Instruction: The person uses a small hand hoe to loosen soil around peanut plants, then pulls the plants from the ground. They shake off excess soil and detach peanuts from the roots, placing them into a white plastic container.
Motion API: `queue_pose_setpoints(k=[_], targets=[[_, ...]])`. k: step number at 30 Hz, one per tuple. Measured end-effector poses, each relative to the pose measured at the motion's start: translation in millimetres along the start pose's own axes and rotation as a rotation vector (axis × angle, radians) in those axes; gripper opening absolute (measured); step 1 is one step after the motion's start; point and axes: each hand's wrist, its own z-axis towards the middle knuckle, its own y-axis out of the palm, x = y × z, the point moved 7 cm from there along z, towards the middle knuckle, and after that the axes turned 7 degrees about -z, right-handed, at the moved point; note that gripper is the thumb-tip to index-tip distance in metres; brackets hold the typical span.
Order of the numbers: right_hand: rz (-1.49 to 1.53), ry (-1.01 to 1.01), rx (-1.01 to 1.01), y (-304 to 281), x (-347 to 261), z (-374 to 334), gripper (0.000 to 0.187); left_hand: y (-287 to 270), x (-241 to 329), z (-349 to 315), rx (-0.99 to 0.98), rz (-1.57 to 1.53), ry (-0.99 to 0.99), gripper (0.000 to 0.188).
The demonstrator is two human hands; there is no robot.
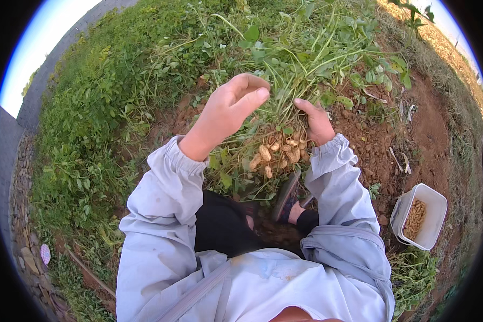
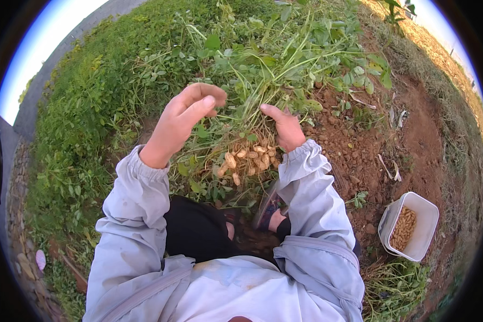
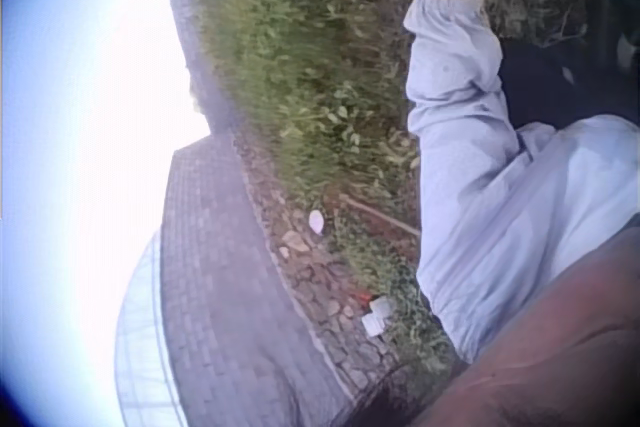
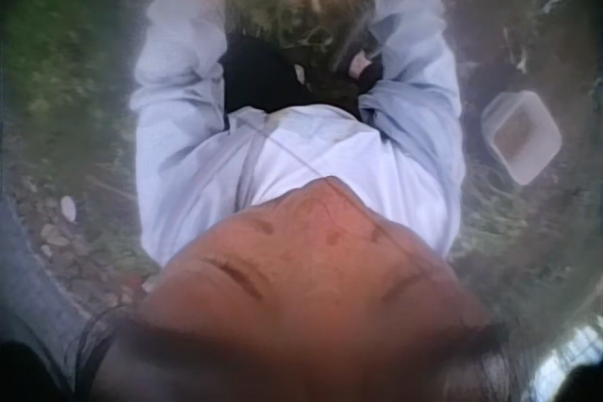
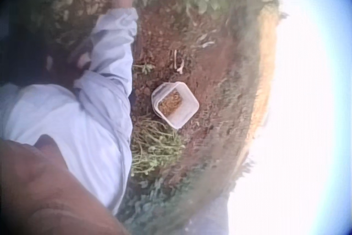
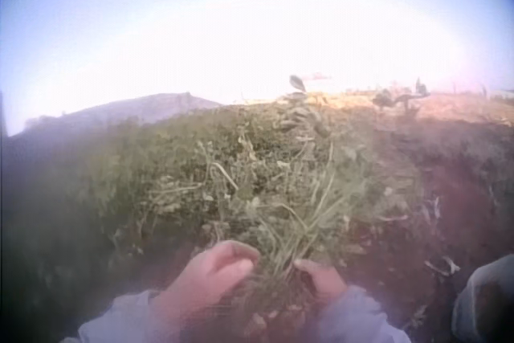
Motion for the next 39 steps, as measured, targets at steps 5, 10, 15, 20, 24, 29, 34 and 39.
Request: queue_pose_setpoints(k=[5, 10, 15, 20, 24, 29, 34, 39], targets=[[-0.036, -0.001, 0.129, -24.2, -21.0, 0.6, 0.024, 40.7, -83.8, -101.8, -0.514, -0.031, -0.562, 0.048], [-0.029, 0.056, 0.122, -55.4, -31.6, -7.4, 0.021, 10.5, -164.9, -100.0, -0.335, -0.166, -0.945, 0.078], [-0.169, 0.003, 0.109, -65.6, -30.8, -11.6, 0.042, -13.5, -141.2, -31.9, -0.068, -0.512, -0.568, 0.088], [-0.216, 0.043, 0.133, -80.3, -16.0, -4.0, 0.087, -12.0, -145.3, -30.8, 0.001, -0.648, -0.598, 0.076], [-0.312, 0.058, 0.102, -83.8, -10.6, 1.5, 0.088, -27.8, -153.1, -28.9, 0.105, -0.473, -0.533, 0.067], [-0.511, -0.037, 0.164, -61.8, -14.2, -15.7, 0.095, -30.8, -152.1, -42.5, -0.198, -0.197, -0.391, 0.060], [-0.498, 0.043, 0.122, -61.1, 2.3, -12.1, 0.101, -19.8, -173.5, -55.3, -0.045, -0.050, -0.950, 0.072], [-0.562, 0.027, 0.062, -38.4, -2.8, -26.8, 0.096, 6.4, -162.6, -64.7, -0.514, -0.016, -0.772, 0.071]])
